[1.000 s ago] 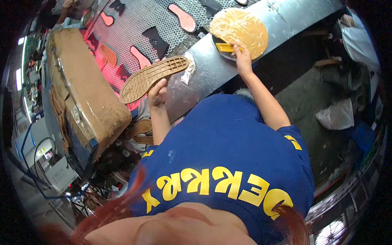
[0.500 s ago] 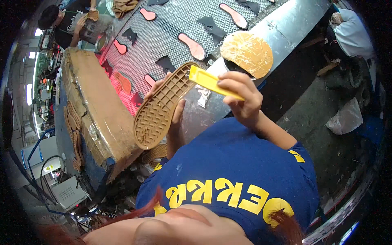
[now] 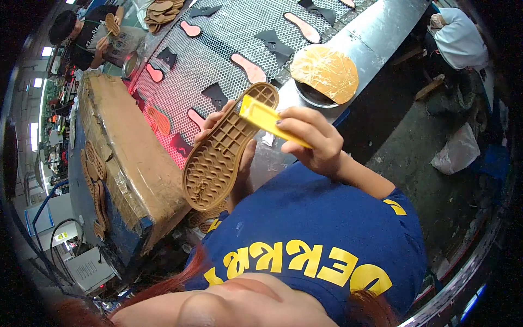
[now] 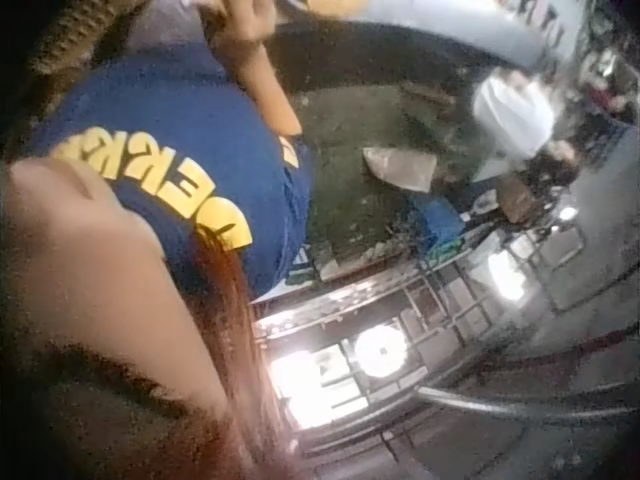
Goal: The person repeatedly picks up brown shoe soles from a conveyor belt and applies a yellow adhesive to the textured underside using a yellow scraper. They dip the scraper into a container of adhesive, spread it across the sole, and place the treated sole back onto the belt. The process is repeated for multiple soles throughout the clip.
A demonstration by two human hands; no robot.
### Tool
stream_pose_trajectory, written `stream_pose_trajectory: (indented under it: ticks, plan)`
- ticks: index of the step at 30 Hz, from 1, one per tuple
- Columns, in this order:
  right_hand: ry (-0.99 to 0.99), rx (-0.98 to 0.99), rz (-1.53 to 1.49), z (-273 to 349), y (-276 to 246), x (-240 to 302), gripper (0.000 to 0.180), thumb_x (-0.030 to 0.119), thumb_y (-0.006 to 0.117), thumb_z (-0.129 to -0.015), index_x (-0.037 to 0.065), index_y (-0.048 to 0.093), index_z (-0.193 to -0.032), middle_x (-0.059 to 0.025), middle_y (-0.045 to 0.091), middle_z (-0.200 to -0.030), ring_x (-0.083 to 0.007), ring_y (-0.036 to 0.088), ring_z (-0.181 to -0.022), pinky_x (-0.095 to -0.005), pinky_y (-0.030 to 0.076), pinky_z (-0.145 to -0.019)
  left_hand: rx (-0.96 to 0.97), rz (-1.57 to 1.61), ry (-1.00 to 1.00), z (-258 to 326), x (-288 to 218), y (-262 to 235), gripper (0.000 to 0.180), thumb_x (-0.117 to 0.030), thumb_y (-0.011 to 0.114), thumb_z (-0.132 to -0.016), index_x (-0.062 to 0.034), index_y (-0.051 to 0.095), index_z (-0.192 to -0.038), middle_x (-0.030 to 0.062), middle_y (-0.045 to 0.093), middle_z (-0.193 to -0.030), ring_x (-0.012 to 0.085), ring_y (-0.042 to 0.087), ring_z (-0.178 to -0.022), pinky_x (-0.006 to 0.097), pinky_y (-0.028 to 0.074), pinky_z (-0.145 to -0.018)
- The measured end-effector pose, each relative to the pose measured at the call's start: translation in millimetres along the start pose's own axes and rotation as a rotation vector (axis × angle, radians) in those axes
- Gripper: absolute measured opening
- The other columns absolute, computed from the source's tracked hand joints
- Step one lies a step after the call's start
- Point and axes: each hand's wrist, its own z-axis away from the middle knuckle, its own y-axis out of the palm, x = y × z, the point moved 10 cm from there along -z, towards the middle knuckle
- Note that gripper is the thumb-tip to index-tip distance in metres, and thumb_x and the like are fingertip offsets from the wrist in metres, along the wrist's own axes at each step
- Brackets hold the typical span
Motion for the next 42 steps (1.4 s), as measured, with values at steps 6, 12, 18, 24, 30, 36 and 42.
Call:
stream_pose_trajectory:
  ticks: [6, 12, 18, 24, 30, 36, 42]
  plan:
    - [-0.074, 0.040, -0.025, -2.0, 7.6, 8.8, 0.038, 0.032, 0.065, -0.089, -0.003, 0.064, -0.103, -0.0165, 0.064, -0.103, -0.0271, 0.066, -0.089, -0.0338, 0.055, -0.076, -0.017, 0.032, -0.125, -6.1, 2.2, 4.6, 0.059, -0.028, 0.068, -0.084, -0.0262, 0.043, -0.137, -0.0060, 0.045, -0.141, 0.0074, 0.035, -0.132, 0.028, 0.024, -0.111]
    - [0.013, -0.010, 0.078, -6.8, 10.9, -3.7, 0.033, 0.028, 0.067, -0.088, -0.002, 0.064, -0.101, -0.0165, 0.064, -0.100, -0.0270, 0.066, -0.087, -0.0328, 0.054, -0.074, -0.077, -0.181, -0.123, -6.4, -4.3, 6.1, 0.054, -0.031, 0.063, -0.089, -0.0233, 0.043, -0.138, -0.0052, 0.041, -0.143, 0.0083, 0.034, -0.134, 0.029, 0.025, -0.112]
    - [-0.102, 0.108, -0.068, -9.0, 33.6, 14.4, 0.034, 0.030, 0.069, -0.086, 0.000, 0.063, -0.101, -0.0162, 0.064, -0.103, -0.0294, 0.067, -0.085, -0.0344, 0.055, -0.072, 0.158, -0.801, -0.255, -13.1, -5.7, -2.0, 0.053, -0.033, 0.062, -0.090, -0.0194, 0.044, -0.137, -0.0041, 0.043, -0.141, 0.0098, 0.038, -0.131, 0.029, 0.027, -0.110]
    - [-0.152, 0.130, 0.010, -7.9, 39.0, 7.2, 0.043, 0.040, 0.060, -0.091, -0.002, 0.065, -0.100, -0.0181, 0.065, -0.101, -0.0290, 0.068, -0.087, -0.0350, 0.056, -0.073, 0.052, -0.842, -0.166, -19.5, -5.2, -5.0, 0.052, -0.031, 0.063, -0.088, -0.0170, 0.045, -0.135, -0.0024, 0.048, -0.136, 0.0111, 0.042, -0.127, 0.030, 0.028, -0.110]
    - [-0.121, 0.123, 0.049, -15.7, 45.6, 3.8, 0.038, 0.035, 0.062, -0.091, -0.002, 0.064, -0.099, -0.0176, 0.065, -0.098, -0.0286, 0.067, -0.084, -0.0351, 0.055, -0.070, -0.042, -0.794, -0.207, -11.6, 11.0, -19.5, 0.052, -0.029, 0.065, -0.087, -0.0142, 0.046, -0.133, -0.0006, 0.053, -0.131, 0.0125, 0.045, -0.124, 0.031, 0.029, -0.110]
    - [-0.215, 0.190, -0.132, -12.8, 68.1, 33.8, 0.041, 0.036, 0.066, -0.086, -0.003, 0.063, -0.098, -0.0172, 0.064, -0.098, -0.0298, 0.067, -0.084, -0.0362, 0.056, -0.072, -0.237, -0.473, -0.220, -3.1, 43.0, -26.6, 0.049, -0.019, 0.073, -0.079, -0.0064, 0.051, -0.121, 0.0081, 0.055, -0.124, 0.0183, 0.053, -0.114, 0.034, 0.038, -0.103]
    - [-0.197, 0.141, -0.118, -13.4, 59.0, 21.6, 0.037, 0.033, 0.070, -0.083, -0.001, 0.064, -0.096, -0.0144, 0.065, -0.096, -0.0289, 0.067, -0.081, -0.0355, 0.056, -0.068, -0.313, -0.254, -0.357, 10.7, 65.4, -39.2, 0.060, -0.015, 0.076, -0.077, -0.0026, 0.044, -0.125, 0.0135, 0.058, -0.117, 0.0193, 0.056, -0.113, 0.031, 0.044, -0.097]
